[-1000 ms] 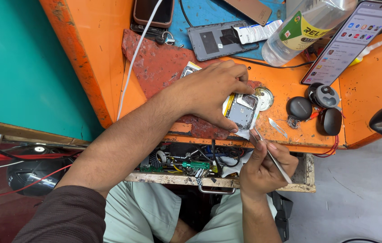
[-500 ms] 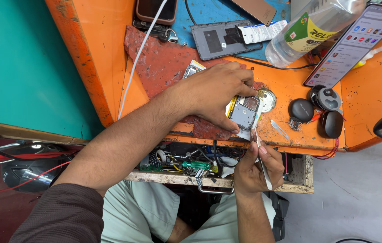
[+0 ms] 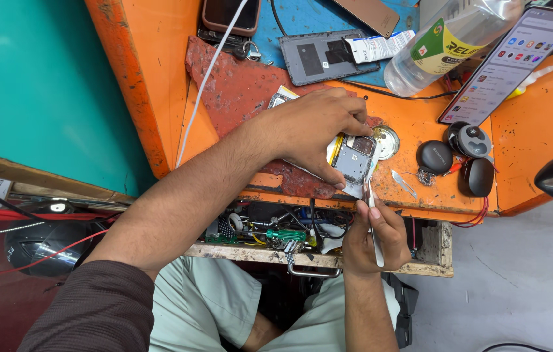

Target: The person uses a thin metal tool and a screwdriver to disassemble a mobile phone, prying at the internal components and battery, and later handles a new replacement screen component.

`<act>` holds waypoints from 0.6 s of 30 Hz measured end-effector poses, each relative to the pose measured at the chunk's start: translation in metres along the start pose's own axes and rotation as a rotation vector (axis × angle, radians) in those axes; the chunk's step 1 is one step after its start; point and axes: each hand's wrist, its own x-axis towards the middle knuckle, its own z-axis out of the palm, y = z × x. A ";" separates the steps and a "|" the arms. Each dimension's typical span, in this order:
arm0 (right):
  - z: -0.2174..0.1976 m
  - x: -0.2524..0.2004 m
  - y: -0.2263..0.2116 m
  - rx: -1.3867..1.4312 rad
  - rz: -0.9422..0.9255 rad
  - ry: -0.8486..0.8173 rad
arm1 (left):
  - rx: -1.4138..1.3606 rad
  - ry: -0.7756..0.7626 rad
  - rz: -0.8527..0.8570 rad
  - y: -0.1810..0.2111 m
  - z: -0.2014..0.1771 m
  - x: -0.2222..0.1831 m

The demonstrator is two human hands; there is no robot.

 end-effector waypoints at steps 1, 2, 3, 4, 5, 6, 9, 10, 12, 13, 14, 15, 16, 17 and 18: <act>0.000 -0.001 0.001 0.015 0.010 -0.004 | -0.001 -0.007 -0.005 0.000 0.000 0.000; -0.001 -0.001 0.002 0.031 0.021 -0.010 | -0.003 -0.014 -0.012 0.000 0.000 0.000; -0.002 -0.002 0.003 0.047 0.031 -0.016 | -0.004 -0.020 -0.013 0.000 -0.001 0.000; -0.002 -0.002 0.004 0.081 0.055 -0.007 | -0.004 -0.025 -0.014 0.000 -0.001 0.000; -0.002 -0.002 0.006 0.115 0.079 0.001 | -0.003 -0.030 -0.015 0.000 -0.002 0.000; -0.003 -0.002 0.006 0.149 0.102 0.009 | -0.008 -0.026 -0.008 0.000 -0.003 0.000; -0.015 0.004 0.005 0.315 0.265 -0.040 | -0.019 -0.030 -0.008 0.000 -0.008 -0.001; -0.022 0.009 0.004 0.407 0.348 -0.064 | -0.025 -0.041 -0.022 0.001 -0.009 -0.001; -0.038 0.019 0.003 0.590 0.517 -0.117 | -0.034 -0.053 -0.036 0.002 -0.011 -0.003; -0.045 0.025 0.001 0.560 0.528 -0.167 | -0.037 -0.053 -0.036 0.002 -0.012 -0.004; -0.053 0.032 -0.001 0.525 0.536 -0.216 | -0.042 -0.050 -0.031 0.002 -0.012 -0.004; -0.058 0.038 -0.004 0.489 0.543 -0.264 | -0.035 -0.050 -0.031 0.002 -0.013 -0.004; -0.060 0.042 -0.009 0.397 0.506 -0.298 | -0.028 -0.047 -0.031 0.003 -0.012 -0.004; -0.062 0.045 -0.015 0.306 0.469 -0.330 | -0.021 -0.045 -0.030 0.003 -0.012 -0.004; -0.061 0.048 -0.022 0.216 0.432 -0.362 | -0.019 -0.045 -0.027 0.002 -0.012 -0.004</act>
